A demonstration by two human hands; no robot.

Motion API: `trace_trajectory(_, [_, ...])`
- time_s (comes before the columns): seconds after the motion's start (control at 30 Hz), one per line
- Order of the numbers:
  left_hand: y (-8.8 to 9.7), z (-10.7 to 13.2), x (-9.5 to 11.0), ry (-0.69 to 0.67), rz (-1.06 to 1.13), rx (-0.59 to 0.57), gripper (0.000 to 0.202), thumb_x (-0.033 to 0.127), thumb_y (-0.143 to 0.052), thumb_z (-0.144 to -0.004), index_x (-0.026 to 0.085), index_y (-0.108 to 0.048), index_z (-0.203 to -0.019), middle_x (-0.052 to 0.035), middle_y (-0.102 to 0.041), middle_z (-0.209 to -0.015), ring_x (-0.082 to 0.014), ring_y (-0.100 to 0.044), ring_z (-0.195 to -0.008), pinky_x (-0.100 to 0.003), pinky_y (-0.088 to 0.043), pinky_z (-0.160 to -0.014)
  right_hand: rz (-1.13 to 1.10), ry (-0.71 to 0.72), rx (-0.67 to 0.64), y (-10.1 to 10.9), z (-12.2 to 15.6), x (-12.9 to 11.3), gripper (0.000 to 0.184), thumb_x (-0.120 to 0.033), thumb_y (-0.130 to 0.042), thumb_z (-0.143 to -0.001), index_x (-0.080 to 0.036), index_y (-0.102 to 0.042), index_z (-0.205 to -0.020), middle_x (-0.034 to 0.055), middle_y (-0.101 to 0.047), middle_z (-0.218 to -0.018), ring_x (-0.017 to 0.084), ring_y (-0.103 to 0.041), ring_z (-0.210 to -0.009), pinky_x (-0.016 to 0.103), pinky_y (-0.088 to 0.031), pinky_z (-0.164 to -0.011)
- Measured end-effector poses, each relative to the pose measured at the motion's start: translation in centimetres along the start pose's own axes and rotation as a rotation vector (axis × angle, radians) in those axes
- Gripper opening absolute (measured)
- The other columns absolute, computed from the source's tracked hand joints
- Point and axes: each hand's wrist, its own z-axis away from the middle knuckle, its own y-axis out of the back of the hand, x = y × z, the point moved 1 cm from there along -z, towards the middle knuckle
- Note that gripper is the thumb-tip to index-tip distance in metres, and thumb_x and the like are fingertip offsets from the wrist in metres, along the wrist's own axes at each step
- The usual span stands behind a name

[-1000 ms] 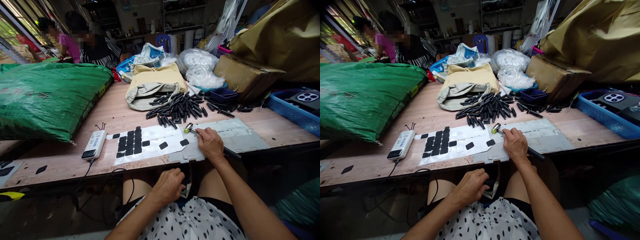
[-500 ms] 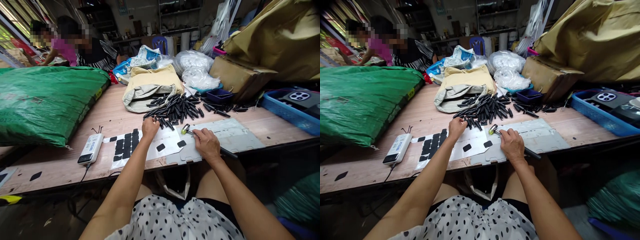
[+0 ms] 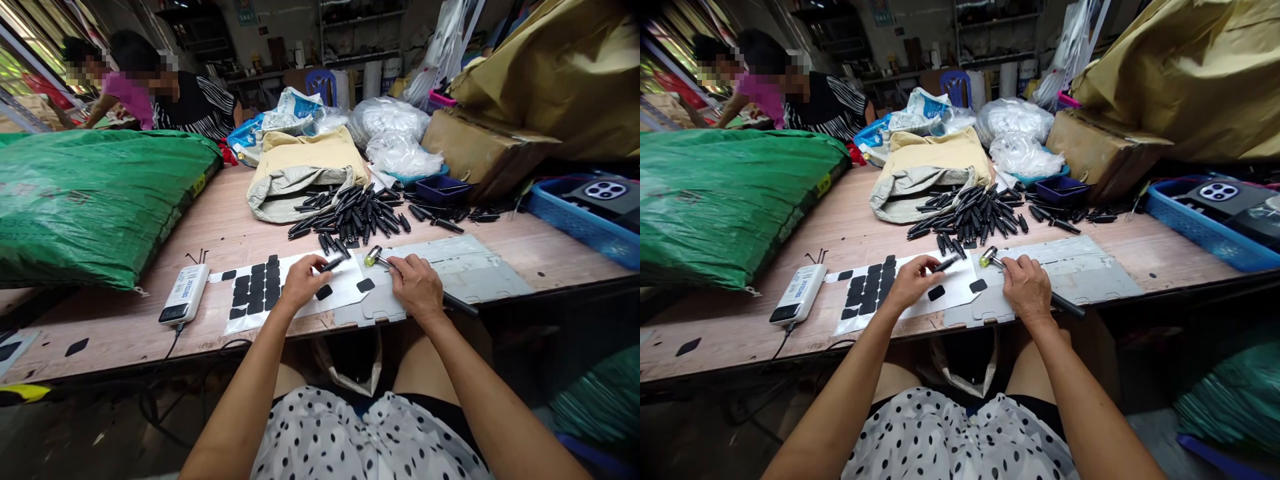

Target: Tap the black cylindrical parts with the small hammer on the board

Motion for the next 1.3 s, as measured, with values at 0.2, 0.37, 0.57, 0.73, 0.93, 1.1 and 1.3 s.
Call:
trace_trajectory(0.2, [-2.1, 1.7, -1.1, -0.17, 0.004, -0.066, 0.019, 0.024, -0.081, -0.078, 0.022, -0.075, -0.096, -0.0016, -0.07, -0.091, -0.0204, -0.061, -0.092, -0.032, -0.048, -0.082, -0.014, 0.017, -0.027, 0.0, -0.1, 0.3, 0.03, -0.027, -0.053, -0.096, -0.025, -0.073, -0.118, 0.0071, -0.064, -0.095, 0.023, -0.05, -0.089, 0.034, -0.035, -0.076])
trace_trajectory(0.37, [-2.0, 1.6, -1.2, -0.143, 0.012, -0.064, 0.02, 0.022, -0.082, -0.077, 0.023, -0.076, -0.096, -0.0008, -0.07, -0.089, -0.0204, -0.061, -0.091, -0.033, -0.048, -0.083, -0.155, 0.002, 0.002, 1.3, -0.4, -0.7, 0.035, -0.026, -0.049, -0.099, -0.024, -0.071, -0.125, 0.007, -0.066, -0.094, 0.023, -0.057, -0.094, 0.034, -0.042, -0.081])
trace_trajectory(0.57, [-2.2, 1.7, -1.3, -0.129, 0.062, -0.028, 0.017, 0.018, -0.084, -0.075, 0.021, -0.078, -0.091, -0.0005, -0.069, -0.084, -0.0195, -0.06, -0.089, -0.032, -0.047, -0.083, -0.585, 0.067, -0.094, 3.8, 0.0, -5.4, 0.035, -0.027, -0.048, -0.102, -0.023, -0.068, -0.13, 0.0061, -0.071, -0.104, 0.019, -0.066, -0.096, 0.03, -0.051, -0.088])
trace_trajectory(0.73, [-2.4, 1.7, -1.6, -0.152, 0.066, -0.035, 0.017, 0.02, -0.084, -0.075, 0.021, -0.078, -0.091, -0.0003, -0.068, -0.084, -0.0188, -0.06, -0.088, -0.032, -0.047, -0.083, -0.522, 0.165, -0.178, 3.7, 1.9, -7.8, 0.041, -0.023, -0.044, -0.103, -0.029, -0.066, -0.137, 0.0045, -0.068, -0.095, 0.018, -0.065, -0.092, 0.029, -0.052, -0.085])
trace_trajectory(0.93, [-2.4, 1.6, -1.7, -0.144, 0.055, -0.027, 0.016, 0.018, -0.082, -0.075, 0.023, -0.08, -0.09, -0.0003, -0.068, -0.083, -0.019, -0.061, -0.088, -0.032, -0.047, -0.083, -0.43, 0.142, -0.203, 3.7, 2.4, -7.6, 0.041, -0.021, -0.044, -0.102, -0.029, -0.069, -0.134, 0.0043, -0.067, -0.092, 0.018, -0.065, -0.09, 0.028, -0.051, -0.08])
trace_trajectory(1.1, [-2.5, 1.6, -1.5, -0.134, 0.045, -0.019, 0.018, 0.018, -0.083, -0.073, 0.022, -0.08, -0.09, -0.0008, -0.07, -0.085, -0.02, -0.061, -0.09, -0.033, -0.048, -0.085, -0.458, 0.095, -0.149, 4.1, 2.4, -6.8, 0.04, -0.024, -0.044, -0.103, -0.028, -0.068, -0.135, 0.0047, -0.068, -0.094, 0.018, -0.066, -0.09, 0.028, -0.051, -0.082])
trace_trajectory(1.3, [-2.4, 1.7, -1.5, -0.137, 0.032, -0.024, 0.018, 0.018, -0.082, -0.074, 0.022, -0.079, -0.091, -0.001, -0.07, -0.085, -0.0205, -0.061, -0.089, -0.034, -0.048, -0.084, -0.423, 0.055, -0.156, 4.1, 1.7, -5.2, 0.038, -0.025, -0.047, -0.102, -0.028, -0.07, -0.132, 0.0042, -0.07, -0.096, 0.018, -0.066, -0.09, 0.028, -0.049, -0.081])
